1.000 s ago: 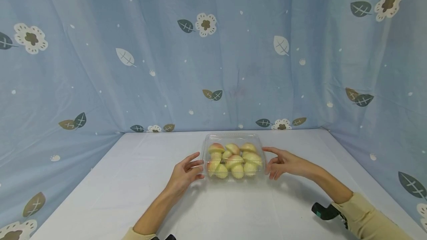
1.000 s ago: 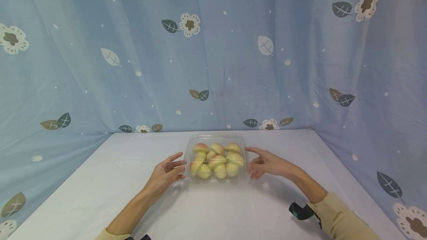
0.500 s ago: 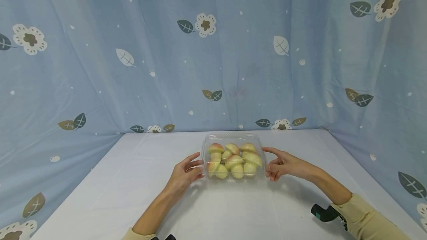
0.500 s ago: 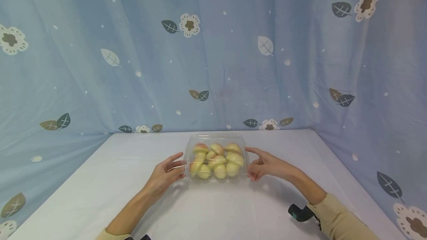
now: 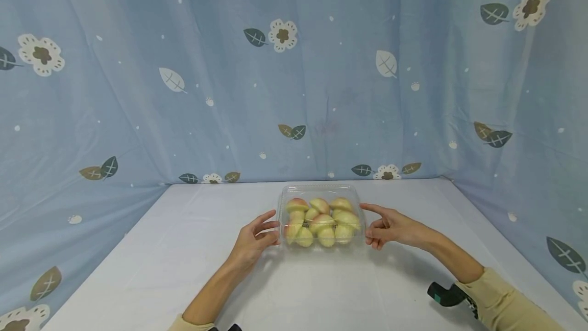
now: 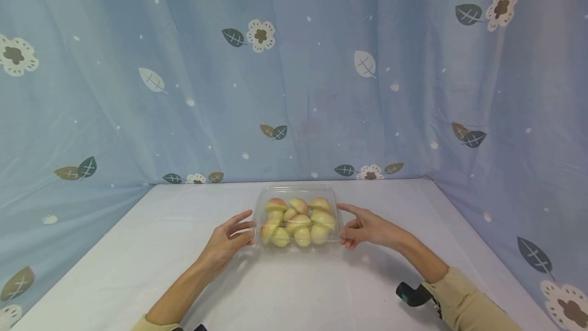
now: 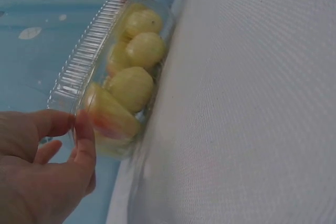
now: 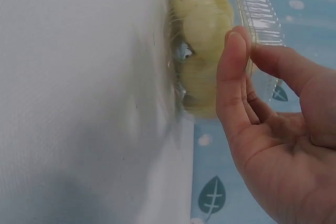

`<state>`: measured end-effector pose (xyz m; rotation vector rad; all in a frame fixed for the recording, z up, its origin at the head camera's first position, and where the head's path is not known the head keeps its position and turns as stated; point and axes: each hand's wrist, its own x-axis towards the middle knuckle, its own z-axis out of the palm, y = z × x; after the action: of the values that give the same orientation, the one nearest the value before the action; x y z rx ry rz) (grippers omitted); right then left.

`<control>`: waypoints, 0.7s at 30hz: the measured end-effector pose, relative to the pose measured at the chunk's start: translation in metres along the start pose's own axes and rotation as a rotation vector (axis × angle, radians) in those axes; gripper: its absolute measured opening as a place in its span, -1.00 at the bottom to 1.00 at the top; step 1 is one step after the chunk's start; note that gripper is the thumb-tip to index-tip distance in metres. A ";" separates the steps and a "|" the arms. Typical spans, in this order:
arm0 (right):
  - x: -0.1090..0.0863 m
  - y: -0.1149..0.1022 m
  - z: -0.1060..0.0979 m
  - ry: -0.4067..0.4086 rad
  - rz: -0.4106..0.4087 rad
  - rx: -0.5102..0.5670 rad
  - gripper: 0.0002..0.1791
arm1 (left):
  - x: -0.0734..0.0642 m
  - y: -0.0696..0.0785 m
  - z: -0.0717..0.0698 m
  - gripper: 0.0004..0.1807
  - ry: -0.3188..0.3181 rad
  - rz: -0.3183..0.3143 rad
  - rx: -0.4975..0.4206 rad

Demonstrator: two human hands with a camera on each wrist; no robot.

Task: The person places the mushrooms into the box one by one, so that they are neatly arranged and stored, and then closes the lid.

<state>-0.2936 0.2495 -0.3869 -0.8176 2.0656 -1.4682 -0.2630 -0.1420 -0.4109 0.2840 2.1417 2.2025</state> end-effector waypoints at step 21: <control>0.000 0.000 0.002 0.028 0.018 0.007 -0.12 | 0.001 -0.003 0.001 -0.32 0.019 -0.028 0.011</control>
<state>-0.2921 0.2484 -0.3876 -0.7781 2.0819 -1.4848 -0.2636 -0.1408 -0.4135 0.2337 2.1544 2.1882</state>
